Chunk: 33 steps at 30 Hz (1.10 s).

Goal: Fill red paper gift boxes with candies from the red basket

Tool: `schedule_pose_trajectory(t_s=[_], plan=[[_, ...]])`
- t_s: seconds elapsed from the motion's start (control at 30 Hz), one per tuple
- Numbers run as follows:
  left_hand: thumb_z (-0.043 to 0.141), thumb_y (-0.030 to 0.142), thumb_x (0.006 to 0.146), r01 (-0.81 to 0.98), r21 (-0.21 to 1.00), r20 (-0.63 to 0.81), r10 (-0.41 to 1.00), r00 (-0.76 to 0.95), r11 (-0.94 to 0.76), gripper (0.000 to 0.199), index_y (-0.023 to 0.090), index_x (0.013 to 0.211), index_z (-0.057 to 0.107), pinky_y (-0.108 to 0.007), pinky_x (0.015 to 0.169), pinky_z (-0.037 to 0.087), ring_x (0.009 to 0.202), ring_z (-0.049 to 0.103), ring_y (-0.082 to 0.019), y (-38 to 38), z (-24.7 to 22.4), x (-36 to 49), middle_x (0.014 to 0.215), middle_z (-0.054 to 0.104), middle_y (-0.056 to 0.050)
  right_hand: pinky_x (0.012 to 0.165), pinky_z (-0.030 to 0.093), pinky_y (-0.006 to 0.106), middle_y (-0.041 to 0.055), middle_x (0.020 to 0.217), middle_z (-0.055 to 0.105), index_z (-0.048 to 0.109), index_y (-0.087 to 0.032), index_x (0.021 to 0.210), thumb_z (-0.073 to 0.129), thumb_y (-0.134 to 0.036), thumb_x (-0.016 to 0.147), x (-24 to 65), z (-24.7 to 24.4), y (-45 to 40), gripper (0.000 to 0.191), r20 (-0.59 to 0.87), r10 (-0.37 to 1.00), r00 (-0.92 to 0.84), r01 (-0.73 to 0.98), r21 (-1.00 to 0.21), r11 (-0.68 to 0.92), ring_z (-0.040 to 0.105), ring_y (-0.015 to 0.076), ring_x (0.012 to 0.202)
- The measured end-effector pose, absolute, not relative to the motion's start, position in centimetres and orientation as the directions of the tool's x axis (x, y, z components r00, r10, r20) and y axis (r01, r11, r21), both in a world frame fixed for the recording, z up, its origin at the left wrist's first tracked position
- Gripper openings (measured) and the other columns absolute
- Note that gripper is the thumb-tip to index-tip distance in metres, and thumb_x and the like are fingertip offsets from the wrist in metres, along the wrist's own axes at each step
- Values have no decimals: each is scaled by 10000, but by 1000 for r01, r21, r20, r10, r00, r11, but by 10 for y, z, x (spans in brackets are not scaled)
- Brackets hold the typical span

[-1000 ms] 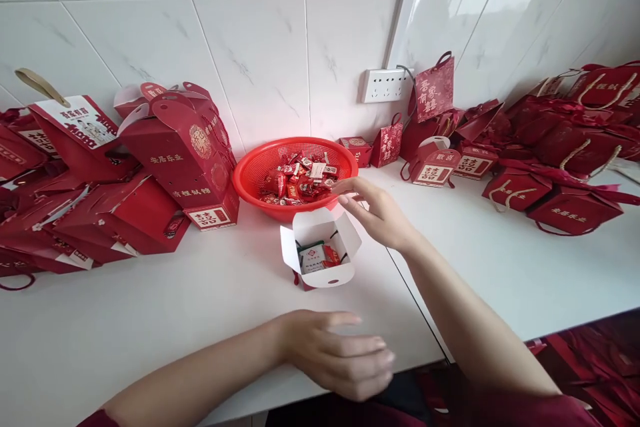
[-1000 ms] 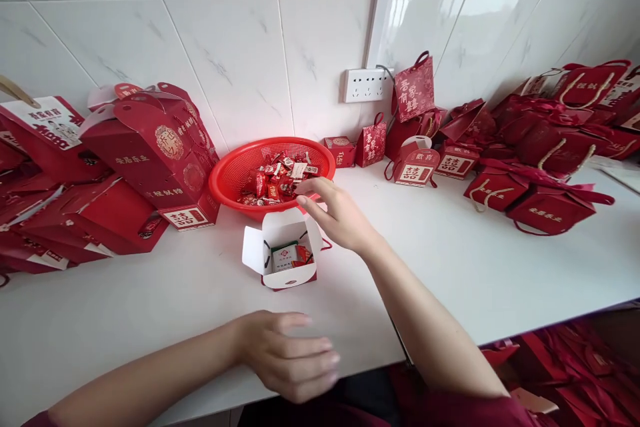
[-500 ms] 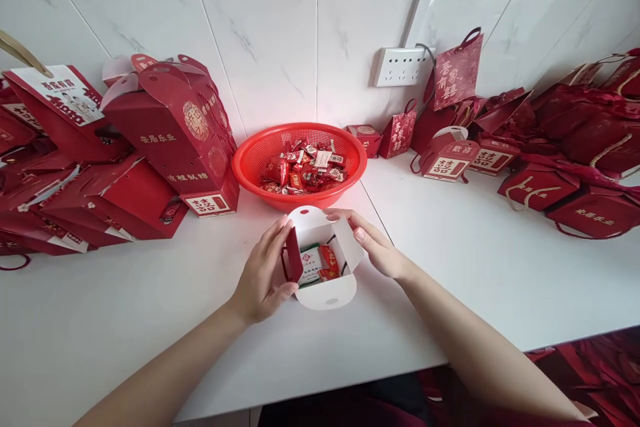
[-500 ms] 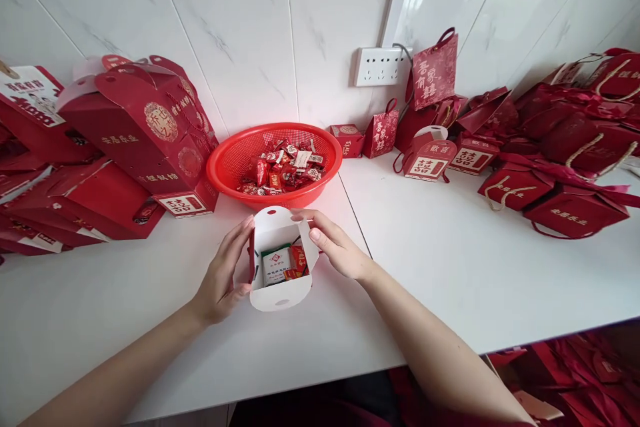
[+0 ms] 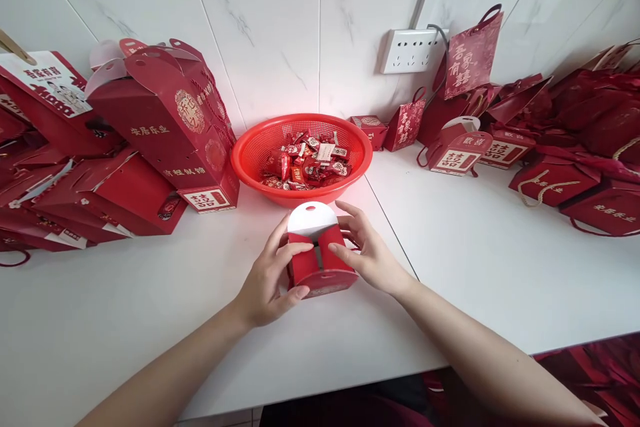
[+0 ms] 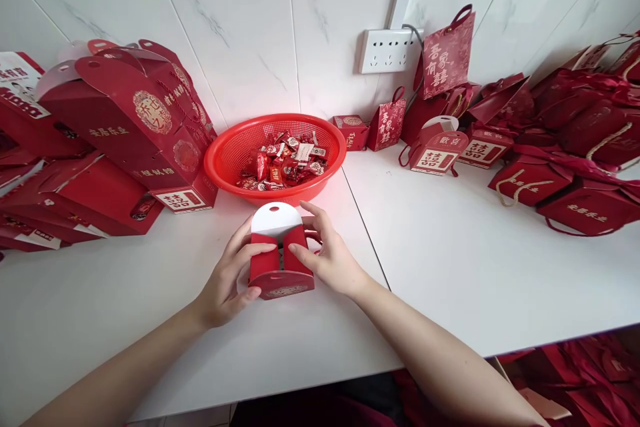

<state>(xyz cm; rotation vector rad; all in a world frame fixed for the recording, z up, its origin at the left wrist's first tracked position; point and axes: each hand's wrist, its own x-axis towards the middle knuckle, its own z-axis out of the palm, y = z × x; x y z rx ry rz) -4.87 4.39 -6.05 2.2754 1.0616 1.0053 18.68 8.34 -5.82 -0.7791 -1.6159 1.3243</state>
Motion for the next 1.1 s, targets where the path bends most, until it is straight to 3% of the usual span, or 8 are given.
schedule_pose_trajectory(t_s=[0.1, 0.23, 0.37, 0.47, 0.57, 0.7, 0.9, 1.1], plan=[[589, 416, 922, 417, 702, 454, 814, 362, -577, 490, 223, 1359, 481, -549, 1179, 346, 1489, 314, -365, 41, -65, -45, 1625, 252, -159, 1062, 472, 433, 86, 1383, 553, 386, -303, 1457, 616, -263, 957, 187, -58, 81, 552, 230, 871, -433, -38, -971, 238, 582, 214, 1216], [602, 321, 901, 309, 755, 480, 808, 341, -579, 807, 240, 1569, 156, -552, 1143, 403, 1428, 403, -333, 40, -69, -45, 1586, 317, -179, 1036, 477, 405, 71, 1343, 573, 600, -274, 1220, 547, -289, 1004, 191, -57, 81, 224, 281, 846, -454, -43, -955, 294, 570, 218, 1220], [520, 338, 939, 387, 687, 455, 780, 430, -615, 582, 243, 1502, 407, -531, 1175, 375, 1429, 385, -333, 43, -64, -49, 1535, 379, -134, 1083, 428, 426, 81, 1379, 551, 684, -247, 1092, 416, -404, 1056, 196, -54, 82, 313, 352, 763, -542, -81, -926, 369, 530, 241, 1276], [444, 359, 972, 395, 668, 453, 766, 456, -631, 495, 240, 1450, 489, -524, 1177, 377, 1429, 378, -333, 45, -61, -51, 1533, 371, -124, 1050, 454, 428, 103, 1403, 522, 662, -239, 1106, 517, -491, 1003, 196, -52, 81, 309, 368, 732, -574, -67, -911, 406, 524, 264, 1275], [397, 354, 993, 388, 670, 457, 764, 456, -632, 483, 247, 1457, 478, -533, 1182, 371, 1430, 376, -330, 46, -63, -50, 1535, 368, -121, 1051, 460, 415, 107, 1393, 523, 592, -255, 1196, 614, -355, 970, 194, -52, 78, 248, 349, 752, -559, -20, -913, 408, 527, 244, 1273], [407, 367, 1001, 403, 650, 458, 755, 469, -644, 474, 266, 1459, 480, -541, 1161, 396, 1432, 379, -338, 45, -67, -51, 1546, 345, -120, 1086, 438, 413, 93, 1397, 513, 571, -270, 1246, 559, -198, 975, 193, -52, 79, 281, 357, 737, -574, -20, -906, 424, 493, 223, 1318], [406, 412, 1023, 398, 613, 452, 716, 532, -683, 428, 291, 1398, 573, -511, 1135, 431, 1397, 442, -330, 48, -69, -57, 1572, 325, -105, 1133, 391, 417, 85, 1429, 481, 643, -249, 1115, 528, -134, 952, 194, -49, 82, 231, 328, 708, -625, 8, -905, 426, 468, 219, 1355], [442, 551, 993, 368, 583, 457, 667, 588, -724, 502, 276, 1380, 604, -524, 1112, 457, 1385, 460, -363, 56, -64, -62, 1552, 362, -137, 1166, 354, 471, 97, 1451, 473, 640, -246, 1131, 528, -137, 923, 192, -46, 81, 260, 295, 725, -622, 68, -902, 426, 436, 244, 1391]])
